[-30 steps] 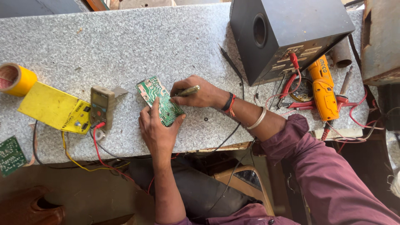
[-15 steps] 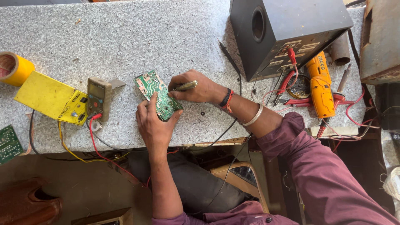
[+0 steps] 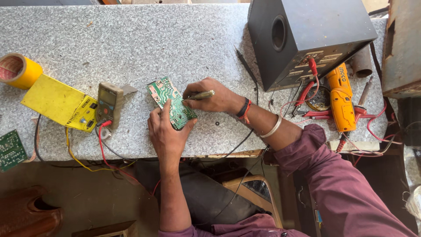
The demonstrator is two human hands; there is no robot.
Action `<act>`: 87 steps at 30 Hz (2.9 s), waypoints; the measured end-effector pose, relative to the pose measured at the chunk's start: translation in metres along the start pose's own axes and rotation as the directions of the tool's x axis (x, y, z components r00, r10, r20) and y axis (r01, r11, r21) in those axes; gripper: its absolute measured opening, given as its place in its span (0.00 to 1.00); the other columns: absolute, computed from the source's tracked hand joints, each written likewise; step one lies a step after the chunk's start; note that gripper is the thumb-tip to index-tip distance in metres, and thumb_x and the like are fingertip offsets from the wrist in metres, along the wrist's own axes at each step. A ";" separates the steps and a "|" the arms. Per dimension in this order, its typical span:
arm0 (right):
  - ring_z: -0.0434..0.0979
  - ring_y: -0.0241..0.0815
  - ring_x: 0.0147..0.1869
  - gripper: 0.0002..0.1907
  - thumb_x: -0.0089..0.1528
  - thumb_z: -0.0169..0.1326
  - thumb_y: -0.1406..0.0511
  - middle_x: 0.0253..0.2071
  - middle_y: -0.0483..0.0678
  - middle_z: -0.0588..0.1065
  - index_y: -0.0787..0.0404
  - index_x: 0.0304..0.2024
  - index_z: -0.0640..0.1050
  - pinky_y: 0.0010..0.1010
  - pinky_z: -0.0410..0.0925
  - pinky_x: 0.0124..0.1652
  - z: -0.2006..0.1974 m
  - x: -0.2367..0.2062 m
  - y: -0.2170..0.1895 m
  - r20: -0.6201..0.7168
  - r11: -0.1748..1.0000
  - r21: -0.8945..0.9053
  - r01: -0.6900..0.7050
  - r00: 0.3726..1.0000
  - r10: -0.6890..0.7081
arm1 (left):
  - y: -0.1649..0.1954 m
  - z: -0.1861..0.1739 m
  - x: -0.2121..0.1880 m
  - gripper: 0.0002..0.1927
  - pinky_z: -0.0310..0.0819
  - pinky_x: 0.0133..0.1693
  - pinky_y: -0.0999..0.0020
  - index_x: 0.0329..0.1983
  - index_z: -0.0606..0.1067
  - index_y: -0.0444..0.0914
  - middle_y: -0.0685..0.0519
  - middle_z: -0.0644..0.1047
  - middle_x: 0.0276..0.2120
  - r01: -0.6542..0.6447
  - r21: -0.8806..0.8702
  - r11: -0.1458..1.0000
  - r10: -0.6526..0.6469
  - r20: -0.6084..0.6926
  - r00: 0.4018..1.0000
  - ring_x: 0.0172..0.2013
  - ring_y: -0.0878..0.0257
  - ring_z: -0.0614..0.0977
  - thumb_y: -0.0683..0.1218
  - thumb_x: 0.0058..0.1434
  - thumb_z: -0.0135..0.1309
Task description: The person uses a small metal tool to scrape and clean the surface of a green circuit board on a workbench. They repeatedly scrape different areas, flip the board, and continue scraping while a multimeter and other tools remain nearby.
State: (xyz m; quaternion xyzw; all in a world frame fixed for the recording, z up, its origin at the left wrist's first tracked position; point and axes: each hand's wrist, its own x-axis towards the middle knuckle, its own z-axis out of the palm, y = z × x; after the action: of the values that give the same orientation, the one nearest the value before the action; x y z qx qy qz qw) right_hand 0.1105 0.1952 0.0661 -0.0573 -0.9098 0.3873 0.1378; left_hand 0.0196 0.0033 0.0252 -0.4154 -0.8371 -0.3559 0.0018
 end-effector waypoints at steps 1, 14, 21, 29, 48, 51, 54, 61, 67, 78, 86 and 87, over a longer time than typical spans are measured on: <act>0.85 0.48 0.35 0.13 0.62 0.60 0.59 0.33 0.51 0.83 0.61 0.43 0.82 0.37 0.75 0.36 0.000 0.000 0.000 0.007 1.000 -0.001 -0.009 1.000 0.009 | 0.000 0.000 0.000 0.49 0.70 0.53 0.47 0.67 0.71 0.42 0.45 0.71 0.52 -0.003 -0.003 1.000 0.003 -0.003 1.000 0.55 0.45 0.73 0.64 0.45 0.73; 0.85 0.49 0.36 0.14 0.62 0.60 0.59 0.33 0.52 0.82 0.61 0.44 0.82 0.38 0.75 0.37 -0.004 0.000 -0.001 0.021 1.000 0.010 -0.022 1.000 0.022 | 0.003 0.000 0.001 0.49 0.70 0.53 0.48 0.67 0.71 0.42 0.45 0.71 0.53 0.010 -0.002 1.000 -0.010 0.006 1.000 0.54 0.45 0.73 0.65 0.44 0.72; 0.85 0.49 0.36 0.15 0.63 0.60 0.58 0.33 0.53 0.83 0.62 0.45 0.82 0.38 0.76 0.37 -0.003 0.000 0.001 0.023 1.000 -0.002 -0.017 1.000 0.017 | 0.005 -0.002 0.001 0.49 0.70 0.53 0.48 0.68 0.70 0.42 0.45 0.71 0.52 0.018 -0.002 1.000 -0.018 0.028 0.999 0.54 0.46 0.73 0.66 0.45 0.71; 0.85 0.49 0.36 0.16 0.63 0.60 0.58 0.34 0.53 0.83 0.62 0.45 0.82 0.38 0.75 0.37 -0.002 0.000 0.003 0.026 1.000 -0.005 -0.020 0.999 0.020 | 0.005 -0.003 0.001 0.49 0.70 0.53 0.48 0.68 0.70 0.42 0.46 0.71 0.51 0.016 0.001 1.000 -0.016 0.027 0.999 0.54 0.47 0.73 0.65 0.45 0.71; 0.85 0.48 0.36 0.14 0.63 0.60 0.60 0.33 0.53 0.82 0.63 0.45 0.82 0.37 0.74 0.36 -0.004 0.000 0.003 0.016 1.000 0.012 -0.021 1.000 0.021 | 0.004 -0.001 0.002 0.48 0.70 0.54 0.48 0.67 0.71 0.40 0.45 0.71 0.52 -0.002 -0.019 1.000 0.002 0.004 1.000 0.54 0.46 0.73 0.63 0.45 0.74; 0.85 0.47 0.36 0.14 0.62 0.60 0.61 0.33 0.53 0.83 0.64 0.45 0.82 0.36 0.75 0.36 -0.002 -0.001 0.008 0.016 0.999 0.039 -0.004 1.000 0.004 | 0.005 -0.001 0.002 0.48 0.70 0.53 0.49 0.66 0.71 0.40 0.45 0.71 0.52 0.006 -0.036 0.999 -0.005 0.009 1.000 0.54 0.46 0.74 0.63 0.44 0.73; 0.87 0.42 0.37 0.13 0.64 0.58 0.61 0.36 0.52 0.84 0.63 0.46 0.83 0.32 0.79 0.38 0.003 0.001 0.015 0.016 0.985 0.135 -0.111 0.994 0.110 | 0.005 0.000 0.003 0.48 0.71 0.53 0.50 0.66 0.71 0.40 0.45 0.72 0.54 -0.002 -0.025 1.000 0.003 0.009 1.000 0.53 0.46 0.74 0.63 0.44 0.73; 0.81 0.34 0.36 0.14 0.68 0.56 0.59 0.36 0.48 0.82 0.63 0.46 0.82 0.24 0.75 0.34 0.003 0.005 0.030 -0.033 0.869 0.429 -0.247 0.957 0.288 | 0.001 0.003 0.005 0.48 0.71 0.52 0.52 0.66 0.72 0.42 0.47 0.75 0.57 -0.040 -0.012 0.999 0.040 0.001 0.999 0.52 0.48 0.74 0.65 0.44 0.73; 0.75 0.31 0.32 0.21 0.73 0.47 0.53 0.35 0.45 0.80 0.63 0.43 0.82 0.22 0.68 0.30 -0.002 0.002 0.034 0.003 0.541 0.793 -0.282 0.889 0.459 | 0.001 0.003 0.006 0.47 0.73 0.51 0.57 0.65 0.73 0.41 0.49 0.78 0.57 -0.080 -0.048 0.996 0.080 -0.017 0.997 0.47 0.52 0.75 0.64 0.45 0.72; 0.79 0.30 0.38 0.11 0.70 0.53 0.63 0.40 0.46 0.81 0.63 0.47 0.80 0.20 0.72 0.36 -0.007 0.000 0.038 0.024 0.720 0.642 -0.265 0.945 0.326 | 0.004 -0.002 0.006 0.45 0.72 0.49 0.57 0.64 0.73 0.40 0.50 0.78 0.57 -0.099 -0.068 0.993 0.098 -0.021 0.995 0.43 0.51 0.74 0.62 0.45 0.73; 0.77 0.31 0.33 0.13 0.70 0.60 0.60 0.32 0.46 0.80 0.65 0.38 0.81 0.22 0.70 0.33 -0.007 -0.002 0.038 0.118 0.808 0.537 -0.243 0.970 0.213 | 0.003 0.001 0.006 0.48 0.72 0.49 0.57 0.65 0.72 0.39 0.48 0.78 0.57 -0.109 -0.063 0.992 0.107 -0.031 0.994 0.45 0.52 0.75 0.63 0.44 0.74; 0.76 0.31 0.32 0.14 0.70 0.60 0.59 0.31 0.47 0.79 0.65 0.37 0.81 0.22 0.69 0.32 -0.007 -0.003 0.036 0.131 0.811 0.524 -0.259 0.966 0.223 | 0.003 0.000 0.005 0.48 0.72 0.49 0.57 0.65 0.72 0.39 0.48 0.78 0.57 -0.111 -0.064 0.992 0.109 -0.033 0.993 0.45 0.52 0.76 0.64 0.45 0.73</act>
State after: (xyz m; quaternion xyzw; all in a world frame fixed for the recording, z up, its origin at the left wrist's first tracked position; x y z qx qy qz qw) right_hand 0.1152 0.2246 0.0439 -0.1190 -0.7540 0.6423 0.0692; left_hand 0.0185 0.0085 0.0285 -0.4556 -0.8005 -0.3888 0.0199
